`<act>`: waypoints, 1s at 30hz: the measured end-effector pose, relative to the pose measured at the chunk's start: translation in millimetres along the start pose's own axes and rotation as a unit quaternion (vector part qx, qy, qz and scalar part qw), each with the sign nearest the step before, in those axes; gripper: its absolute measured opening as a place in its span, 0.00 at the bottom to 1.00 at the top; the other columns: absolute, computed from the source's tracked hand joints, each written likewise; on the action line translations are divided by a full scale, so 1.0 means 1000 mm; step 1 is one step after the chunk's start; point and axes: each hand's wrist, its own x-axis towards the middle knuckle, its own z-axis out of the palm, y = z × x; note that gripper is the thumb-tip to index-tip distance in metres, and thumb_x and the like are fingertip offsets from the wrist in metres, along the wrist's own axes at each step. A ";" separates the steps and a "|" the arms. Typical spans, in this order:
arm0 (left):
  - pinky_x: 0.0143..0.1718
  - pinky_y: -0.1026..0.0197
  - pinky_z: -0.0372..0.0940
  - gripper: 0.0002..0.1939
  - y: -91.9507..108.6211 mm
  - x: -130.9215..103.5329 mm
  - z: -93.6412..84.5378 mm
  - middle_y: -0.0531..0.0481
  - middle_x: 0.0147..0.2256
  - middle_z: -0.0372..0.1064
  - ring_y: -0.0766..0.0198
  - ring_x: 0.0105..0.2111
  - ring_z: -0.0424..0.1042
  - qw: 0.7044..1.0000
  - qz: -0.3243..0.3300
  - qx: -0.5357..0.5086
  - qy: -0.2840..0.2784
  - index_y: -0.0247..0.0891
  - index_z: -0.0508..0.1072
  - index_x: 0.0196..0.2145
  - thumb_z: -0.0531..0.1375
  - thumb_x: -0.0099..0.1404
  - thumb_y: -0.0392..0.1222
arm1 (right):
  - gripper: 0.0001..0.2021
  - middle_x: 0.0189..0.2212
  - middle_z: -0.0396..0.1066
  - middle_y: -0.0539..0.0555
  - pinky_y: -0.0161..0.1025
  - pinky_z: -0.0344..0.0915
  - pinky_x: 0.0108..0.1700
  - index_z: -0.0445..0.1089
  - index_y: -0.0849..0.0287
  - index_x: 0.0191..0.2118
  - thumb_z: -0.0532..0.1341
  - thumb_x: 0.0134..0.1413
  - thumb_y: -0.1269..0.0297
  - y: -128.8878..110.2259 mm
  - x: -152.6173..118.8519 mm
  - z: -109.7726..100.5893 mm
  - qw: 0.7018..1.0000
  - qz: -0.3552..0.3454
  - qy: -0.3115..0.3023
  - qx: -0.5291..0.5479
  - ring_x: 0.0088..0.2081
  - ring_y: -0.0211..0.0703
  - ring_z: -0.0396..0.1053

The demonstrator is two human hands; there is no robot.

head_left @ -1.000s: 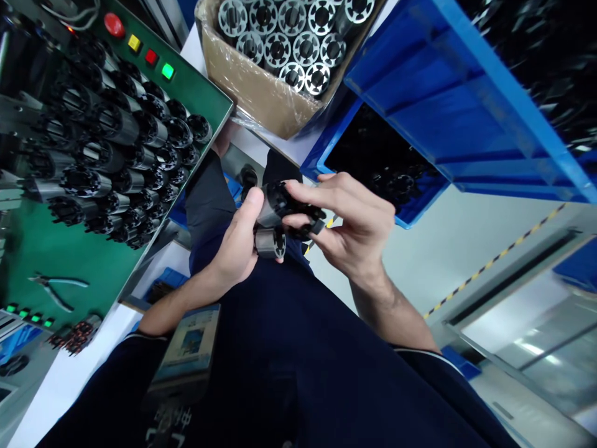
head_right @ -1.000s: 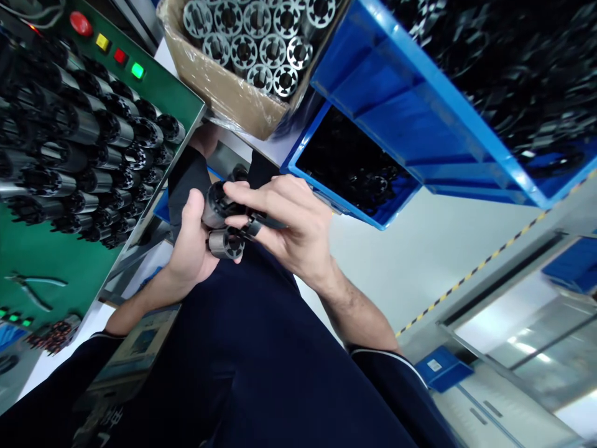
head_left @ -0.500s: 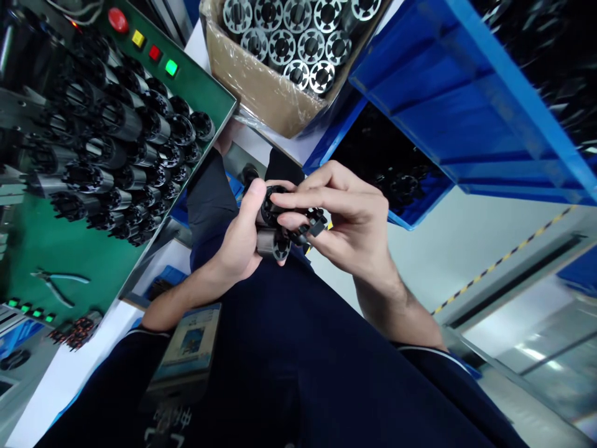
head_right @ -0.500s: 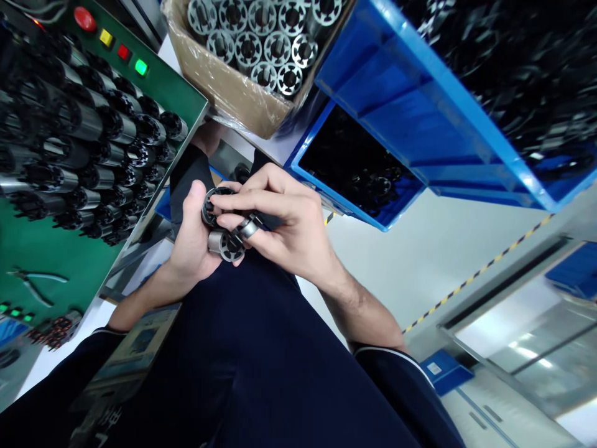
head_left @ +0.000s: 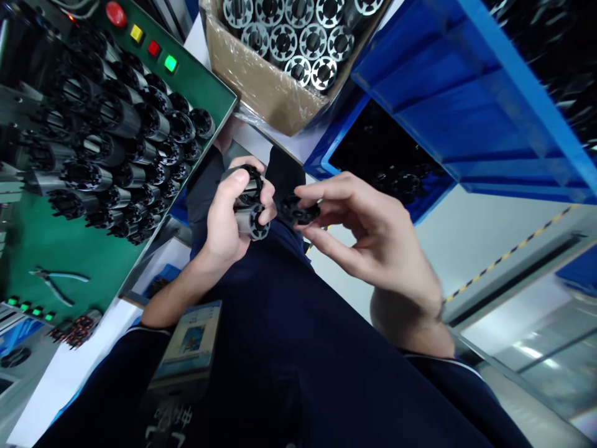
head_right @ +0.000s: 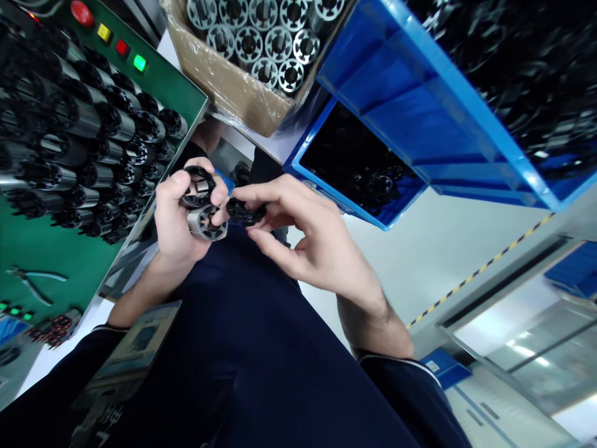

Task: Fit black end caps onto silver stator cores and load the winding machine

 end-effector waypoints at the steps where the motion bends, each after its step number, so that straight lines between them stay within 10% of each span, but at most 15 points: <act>1: 0.22 0.61 0.64 0.18 0.001 0.000 0.000 0.56 0.30 0.73 0.67 0.20 0.67 1.000 0.009 0.002 0.006 0.46 0.75 0.47 0.70 0.80 0.62 | 0.20 0.52 0.88 0.55 0.42 0.89 0.40 0.88 0.43 0.68 0.80 0.75 0.61 0.000 -0.003 0.005 1.000 -0.003 0.010 0.006 0.42 0.47 0.87; 11: 0.45 0.53 0.75 0.15 0.009 -0.007 0.013 0.51 0.44 0.77 0.58 0.38 0.77 0.996 0.082 0.024 0.026 0.49 0.78 0.45 0.76 0.71 0.57 | 0.29 0.47 0.90 0.49 0.40 0.89 0.41 0.88 0.39 0.71 0.83 0.70 0.69 0.005 -0.011 0.068 0.982 -0.038 0.143 0.116 0.35 0.41 0.84; 17: 0.43 0.53 0.72 0.17 0.007 -0.014 0.015 0.49 0.44 0.73 0.57 0.39 0.75 0.987 0.151 0.047 0.015 0.50 0.82 0.48 0.76 0.76 0.63 | 0.27 0.46 0.88 0.50 0.36 0.88 0.35 0.88 0.41 0.71 0.83 0.71 0.66 0.002 -0.014 0.070 0.985 -0.024 0.136 0.101 0.34 0.38 0.83; 22: 0.38 0.54 0.67 0.39 0.002 -0.013 0.014 0.47 0.39 0.73 0.54 0.37 0.75 0.983 0.167 0.076 0.032 0.49 0.77 0.49 0.71 0.68 0.88 | 0.30 0.42 0.88 0.49 0.37 0.89 0.37 0.89 0.39 0.70 0.85 0.67 0.69 -0.001 -0.016 0.077 0.979 -0.013 0.149 0.137 0.34 0.41 0.85; 30: 0.37 0.52 0.70 0.32 0.000 -0.024 0.021 0.47 0.37 0.72 0.54 0.35 0.70 0.987 0.146 0.022 0.059 0.52 0.81 0.48 0.62 0.79 0.83 | 0.26 0.43 0.87 0.48 0.44 0.87 0.46 0.91 0.38 0.66 0.89 0.65 0.60 0.013 -0.012 0.076 0.983 -0.033 0.139 0.116 0.41 0.43 0.84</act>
